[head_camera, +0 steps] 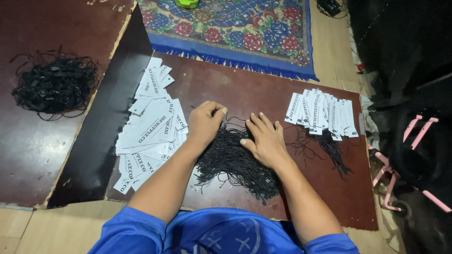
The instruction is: The person ties black string bundles onto white rectangular tags using both hands. They pick up a tag, wrap the string around it, and place the finished item on a pile to the right.
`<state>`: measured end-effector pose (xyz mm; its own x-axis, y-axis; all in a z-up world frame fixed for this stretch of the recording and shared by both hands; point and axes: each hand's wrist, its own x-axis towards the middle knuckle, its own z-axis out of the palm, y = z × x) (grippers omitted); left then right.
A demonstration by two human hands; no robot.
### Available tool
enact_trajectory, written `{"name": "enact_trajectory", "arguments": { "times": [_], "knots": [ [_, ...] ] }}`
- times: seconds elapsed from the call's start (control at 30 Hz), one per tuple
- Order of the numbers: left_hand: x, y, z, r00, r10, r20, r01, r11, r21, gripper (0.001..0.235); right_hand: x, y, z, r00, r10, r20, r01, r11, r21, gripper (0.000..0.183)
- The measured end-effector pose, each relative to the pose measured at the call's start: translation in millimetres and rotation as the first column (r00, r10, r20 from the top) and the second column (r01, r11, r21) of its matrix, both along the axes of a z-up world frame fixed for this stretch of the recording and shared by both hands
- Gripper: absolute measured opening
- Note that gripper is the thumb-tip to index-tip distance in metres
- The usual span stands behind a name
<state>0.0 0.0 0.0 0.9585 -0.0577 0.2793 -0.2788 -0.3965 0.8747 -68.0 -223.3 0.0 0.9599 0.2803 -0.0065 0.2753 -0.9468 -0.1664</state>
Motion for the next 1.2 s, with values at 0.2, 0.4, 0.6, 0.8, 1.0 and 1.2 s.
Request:
{"name": "enact_trajectory", "arguments": {
  "times": [0.2, 0.4, 0.6, 0.8, 1.0, 1.2],
  "knots": [
    [-22, -30, -5, 0.983, -0.186, 0.009, 0.186, 0.983, 0.002, 0.007, 1, 2, -9, 0.946, -0.018, 0.323, -0.130, 0.892, 0.432, 0.040],
    [-26, -31, -12, 0.945, -0.301, -0.129, 0.302, 0.953, -0.015, 0.018, 3, 1, -4, 0.915, 0.026, 0.403, -0.258, 0.806, 0.533, 0.020],
    [-35, -27, 10, 0.911, -0.372, -0.179, 0.367, 0.928, -0.064, 0.023, 8, -8, -30, 0.907, 0.035, 0.419, -0.267, 0.818, 0.510, 0.013],
    [-34, -28, 12, 0.934, -0.341, -0.109, 0.347, 0.937, 0.040, 0.017, 7, -10, -28, 0.907, 0.044, 0.420, -0.285, 0.797, 0.532, 0.013],
    [-22, -26, -5, 0.959, -0.276, -0.071, 0.277, 0.961, 0.005, 0.012, 4, -8, -9, 0.911, -0.009, 0.412, -0.238, 0.805, 0.543, 0.013],
    [-26, -27, -3, 0.956, -0.287, -0.059, 0.287, 0.958, 0.007, 0.013, -1, 3, 13, 0.881, -0.034, 0.471, -0.263, 0.793, 0.550, 0.014]
  ]
}}
